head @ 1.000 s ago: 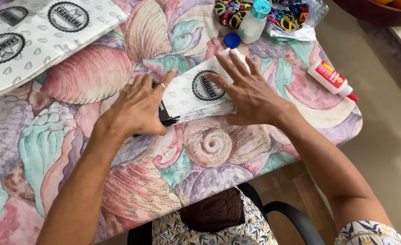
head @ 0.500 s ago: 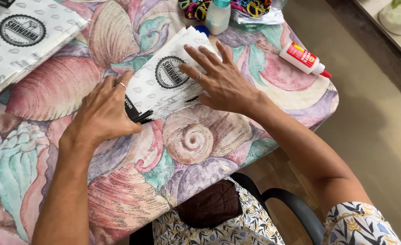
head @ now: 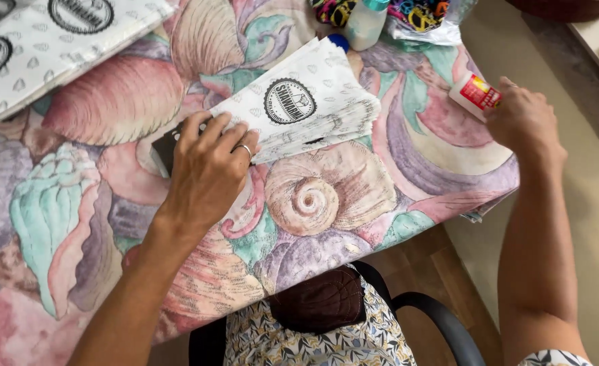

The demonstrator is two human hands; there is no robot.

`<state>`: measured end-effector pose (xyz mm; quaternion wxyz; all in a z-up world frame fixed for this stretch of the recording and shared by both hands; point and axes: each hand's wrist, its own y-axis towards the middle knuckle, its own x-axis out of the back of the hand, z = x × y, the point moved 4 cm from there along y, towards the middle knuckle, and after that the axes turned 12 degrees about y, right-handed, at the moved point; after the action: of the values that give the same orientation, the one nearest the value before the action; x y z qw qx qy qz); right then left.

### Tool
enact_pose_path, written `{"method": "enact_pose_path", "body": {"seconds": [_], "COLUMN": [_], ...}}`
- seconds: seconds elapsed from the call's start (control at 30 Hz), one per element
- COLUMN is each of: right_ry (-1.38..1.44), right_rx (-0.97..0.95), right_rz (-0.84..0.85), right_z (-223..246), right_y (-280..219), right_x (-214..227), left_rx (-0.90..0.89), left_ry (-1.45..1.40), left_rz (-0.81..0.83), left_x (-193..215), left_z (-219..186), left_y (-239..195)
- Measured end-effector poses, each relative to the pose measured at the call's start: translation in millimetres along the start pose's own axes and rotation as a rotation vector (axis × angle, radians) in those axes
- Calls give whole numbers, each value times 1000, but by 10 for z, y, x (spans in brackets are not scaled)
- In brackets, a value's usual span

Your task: The person folds printed paper wrappers one at a time, aligning edges and creasing them into uniform packets. They stack the folded wrappers and later apply glue to the edges of some wrappers to secure the folds.

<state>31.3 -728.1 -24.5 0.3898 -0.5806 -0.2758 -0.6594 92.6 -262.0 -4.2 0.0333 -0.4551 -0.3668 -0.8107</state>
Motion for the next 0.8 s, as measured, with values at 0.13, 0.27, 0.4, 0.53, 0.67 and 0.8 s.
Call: {"method": "enact_pose_path", "body": {"seconds": [0.13,0.27,0.4,0.53,0.67,0.8], "right_ry": [133,549,1509,1831,1844,1786], "right_rx": [20,251,87,124,249,241], "right_rz": [-123,-402,-348,-343,-422,-442], "right_z": [-376,-477,-418,-87,-231,-228], "right_y": [-132,-574,-956,-1411,-1525,-1611], "right_x": [0,65,-119,-154,-378,-468], "left_rx": [39,44,68,110,124,149], "left_ry": [-18,-76,-164,-231,-292,-311], "left_rz": [-75,-144,-7,82,55,37], "left_x": [144,378,329,319,329,366], "left_z": [-237,-705,-1052,-1128,-1155,-1143], "left_y": [-130,-387,-690,-787,-819,-788]}}
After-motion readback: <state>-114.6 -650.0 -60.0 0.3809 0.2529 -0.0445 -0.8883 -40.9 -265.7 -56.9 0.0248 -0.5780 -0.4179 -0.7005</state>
